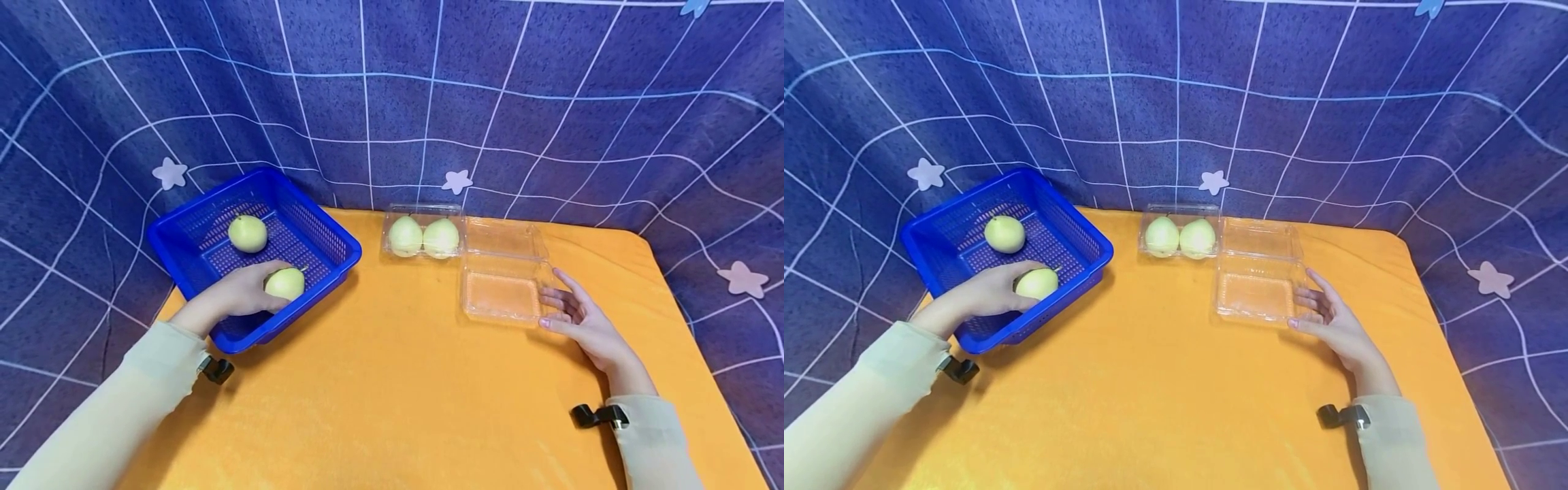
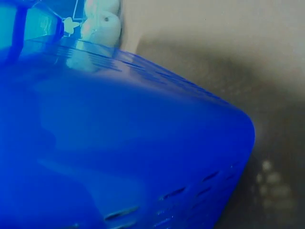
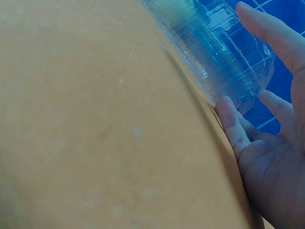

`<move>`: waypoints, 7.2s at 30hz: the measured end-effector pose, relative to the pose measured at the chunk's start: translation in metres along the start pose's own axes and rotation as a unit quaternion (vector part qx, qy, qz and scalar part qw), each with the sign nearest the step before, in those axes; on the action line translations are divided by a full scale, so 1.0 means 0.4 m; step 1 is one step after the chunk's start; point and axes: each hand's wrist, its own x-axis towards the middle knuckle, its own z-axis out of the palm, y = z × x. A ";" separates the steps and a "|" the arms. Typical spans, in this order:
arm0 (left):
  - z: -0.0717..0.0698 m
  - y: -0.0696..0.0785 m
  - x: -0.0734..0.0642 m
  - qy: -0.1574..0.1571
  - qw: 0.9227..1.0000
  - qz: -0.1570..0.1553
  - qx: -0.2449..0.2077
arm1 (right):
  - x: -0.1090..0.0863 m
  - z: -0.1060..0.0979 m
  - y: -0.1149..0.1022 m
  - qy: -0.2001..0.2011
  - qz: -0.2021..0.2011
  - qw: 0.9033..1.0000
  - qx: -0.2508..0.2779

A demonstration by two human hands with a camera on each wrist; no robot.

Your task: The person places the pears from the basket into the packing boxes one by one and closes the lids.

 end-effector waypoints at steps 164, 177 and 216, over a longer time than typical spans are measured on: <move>0.253 0.659 0.254 0.224 0.948 0.084 -0.211 | 0.004 -0.006 0.015 0.012 0.004 1.000 -0.026; 0.289 0.744 0.274 0.195 0.946 0.067 -0.249 | 0.006 -0.002 0.013 0.012 0.004 1.000 -0.023; 0.428 0.869 0.315 0.111 0.980 0.023 -0.162 | 0.003 -0.002 0.012 0.011 -0.002 1.000 -0.015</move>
